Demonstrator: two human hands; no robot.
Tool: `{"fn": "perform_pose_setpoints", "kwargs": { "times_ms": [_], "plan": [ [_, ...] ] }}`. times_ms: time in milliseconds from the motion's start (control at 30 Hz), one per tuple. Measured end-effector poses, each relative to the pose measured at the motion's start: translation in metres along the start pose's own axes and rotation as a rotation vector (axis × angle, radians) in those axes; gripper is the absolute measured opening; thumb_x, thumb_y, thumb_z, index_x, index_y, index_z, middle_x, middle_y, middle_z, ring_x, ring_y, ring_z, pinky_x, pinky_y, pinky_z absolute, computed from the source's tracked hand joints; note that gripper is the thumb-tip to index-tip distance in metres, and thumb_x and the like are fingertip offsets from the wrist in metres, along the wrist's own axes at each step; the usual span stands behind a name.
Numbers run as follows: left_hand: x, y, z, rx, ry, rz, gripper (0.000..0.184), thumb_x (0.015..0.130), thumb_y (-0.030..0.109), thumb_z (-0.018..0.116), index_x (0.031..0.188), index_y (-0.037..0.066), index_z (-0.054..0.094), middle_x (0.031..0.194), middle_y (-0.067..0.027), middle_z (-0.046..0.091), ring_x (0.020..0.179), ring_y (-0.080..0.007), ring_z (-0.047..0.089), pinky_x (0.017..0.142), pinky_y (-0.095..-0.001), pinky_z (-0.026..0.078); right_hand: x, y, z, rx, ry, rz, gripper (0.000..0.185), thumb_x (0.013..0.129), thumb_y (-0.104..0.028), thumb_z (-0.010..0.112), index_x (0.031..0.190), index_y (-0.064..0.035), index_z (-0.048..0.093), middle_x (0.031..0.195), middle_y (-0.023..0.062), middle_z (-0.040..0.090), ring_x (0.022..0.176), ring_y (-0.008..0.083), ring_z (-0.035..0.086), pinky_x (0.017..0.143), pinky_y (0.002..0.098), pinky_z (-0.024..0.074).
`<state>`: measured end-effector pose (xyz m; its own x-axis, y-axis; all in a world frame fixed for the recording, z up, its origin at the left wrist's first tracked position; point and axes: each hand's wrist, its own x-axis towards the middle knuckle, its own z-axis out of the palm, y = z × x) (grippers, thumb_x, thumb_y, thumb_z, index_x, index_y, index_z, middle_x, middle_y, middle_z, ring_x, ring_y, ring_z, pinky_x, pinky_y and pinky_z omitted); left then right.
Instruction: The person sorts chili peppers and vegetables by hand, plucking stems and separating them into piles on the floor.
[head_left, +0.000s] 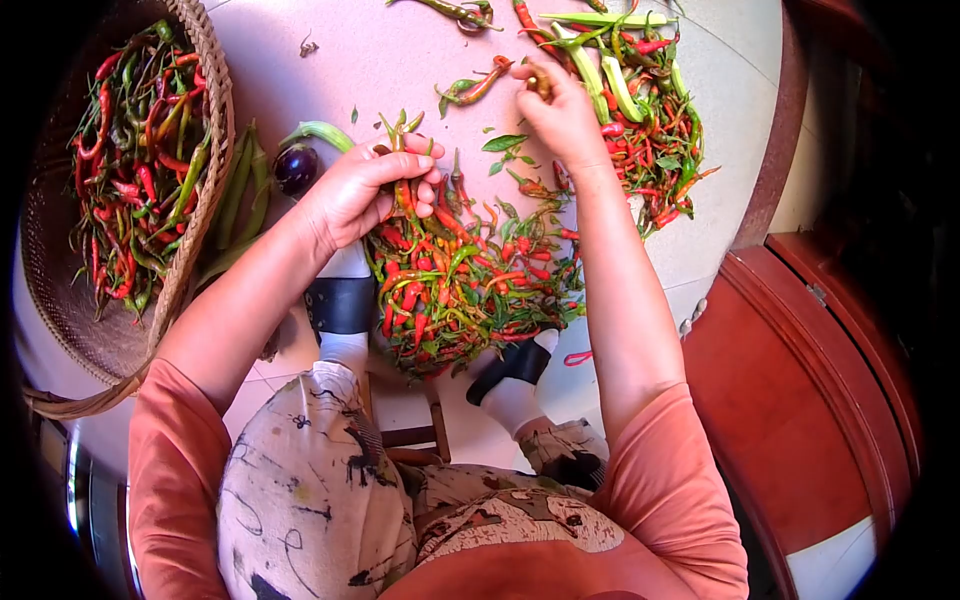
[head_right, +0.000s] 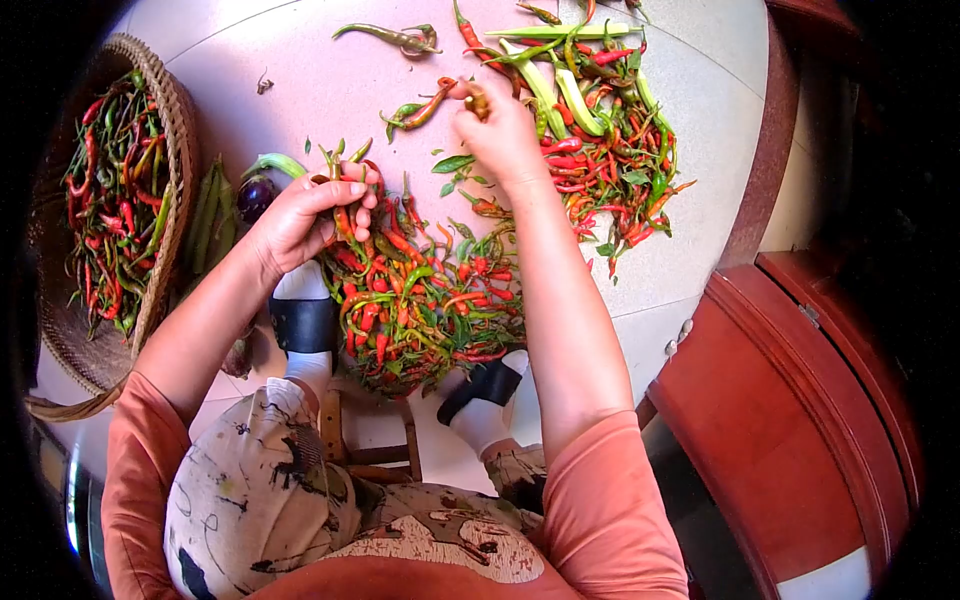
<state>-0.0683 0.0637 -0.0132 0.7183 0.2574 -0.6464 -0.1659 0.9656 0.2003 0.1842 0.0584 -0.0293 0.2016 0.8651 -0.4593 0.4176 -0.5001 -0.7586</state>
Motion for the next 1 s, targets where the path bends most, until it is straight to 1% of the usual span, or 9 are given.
{"fn": "perform_pose_setpoints", "kwargs": {
  "times_ms": [100,167,500,567,633,700,867,900,1000],
  "plan": [
    [-0.001,0.000,-0.001,0.002,0.009,0.001,0.021,0.087,0.010,0.057,0.107,0.003,0.057,0.086,-0.0054,0.059,0.069,-0.0142,0.059,0.064,-0.0296,0.052,-0.001,-0.008,0.017,-0.466,-0.079,-0.446,0.027,0.075,-0.020,0.062,0.101,-0.0149,0.063,0.095,0.0124,0.061,0.078,0.0319,0.061,0.069,0.0405,0.0505],
    [-0.002,0.000,-0.003,-0.002,0.004,0.014,0.021,0.087,0.010,0.057,0.107,0.003,0.057,0.086,-0.0056,0.060,0.070,-0.0145,0.060,0.065,-0.0297,0.052,-0.009,-0.014,0.030,-0.670,-0.028,-0.343,0.023,0.073,-0.020,0.065,0.095,-0.0146,0.062,0.092,0.0113,0.059,0.079,0.0312,0.061,0.066,0.0422,0.0500],
    [-0.006,-0.001,-0.007,-0.025,-0.008,-0.005,0.021,0.087,0.010,0.059,0.107,0.003,0.056,0.087,-0.0061,0.061,0.071,-0.0150,0.061,0.067,-0.0294,0.053,-0.033,-0.028,0.018,-0.620,0.058,-0.469,0.018,0.076,-0.022,0.067,0.089,-0.0110,0.062,0.084,0.0111,0.056,0.074,0.0290,0.060,0.064,0.0382,0.0493],
    [-0.005,-0.001,-0.006,-0.027,0.018,-0.009,0.021,0.087,0.010,0.059,0.107,0.003,0.056,0.090,-0.0075,0.062,0.074,-0.0160,0.062,0.068,-0.0295,0.053,-0.052,-0.047,0.009,-0.514,0.185,-0.416,0.017,0.079,-0.019,0.067,0.087,-0.0062,0.061,0.081,0.0087,0.056,0.068,0.0215,0.059,0.061,0.0311,0.0483],
    [-0.003,-0.004,-0.007,-0.042,-0.004,0.006,0.021,0.087,0.010,0.058,0.107,0.003,0.056,0.093,-0.0082,0.062,0.078,-0.0170,0.062,0.071,-0.0297,0.053,-0.072,-0.055,0.008,-0.356,0.186,-0.289,0.017,0.079,-0.018,0.068,0.083,-0.0031,0.060,0.077,0.0083,0.059,0.067,0.0223,0.058,0.059,0.0346,0.0464],
    [-0.001,-0.005,-0.005,-0.052,-0.032,0.019,0.021,0.088,0.010,0.058,0.107,0.004,0.055,0.095,-0.0089,0.062,0.081,-0.0180,0.063,0.073,-0.0299,0.053,-0.087,-0.060,0.006,0.194,0.145,0.097,0.014,0.084,-0.015,0.063,0.084,-0.0015,0.059,0.076,0.0067,0.063,0.065,0.0133,0.058,0.061,0.0280,0.0459],
    [-0.002,-0.008,0.009,-0.034,-0.070,0.052,0.029,0.088,0.015,0.060,0.113,0.003,0.053,0.102,-0.0111,0.061,0.093,-0.0213,0.062,0.081,-0.0330,0.051,-0.116,-0.059,0.035,0.517,-0.068,0.180,0.017,0.084,-0.015,0.065,0.090,-0.0003,0.060,0.075,0.0078,0.063,0.067,0.0098,0.056,0.062,0.0253,0.0459],
    [-0.002,-0.011,0.011,-0.034,-0.075,0.049,0.029,0.088,0.015,0.060,0.113,0.003,0.053,0.102,-0.0111,0.061,0.093,-0.0213,0.062,0.081,-0.0330,0.051,-0.118,-0.047,0.042,0.125,-0.089,0.108,0.028,0.078,-0.016,0.070,0.094,0.0025,0.058,0.080,0.0122,0.060,0.070,0.0150,0.058,0.063,0.0301,0.0472],
    [0.000,-0.014,0.008,-0.113,-0.203,0.000,0.040,0.087,0.018,0.063,0.121,0.003,0.049,0.108,-0.0118,0.060,0.096,-0.0218,0.061,0.084,-0.0338,0.052,-0.127,-0.085,0.050,-0.069,-0.003,0.002,0.045,0.074,-0.016,0.071,0.110,0.0031,0.053,0.091,0.0167,0.055,0.072,0.0231,0.059,0.065,0.0348,0.0479]
  ]
}}
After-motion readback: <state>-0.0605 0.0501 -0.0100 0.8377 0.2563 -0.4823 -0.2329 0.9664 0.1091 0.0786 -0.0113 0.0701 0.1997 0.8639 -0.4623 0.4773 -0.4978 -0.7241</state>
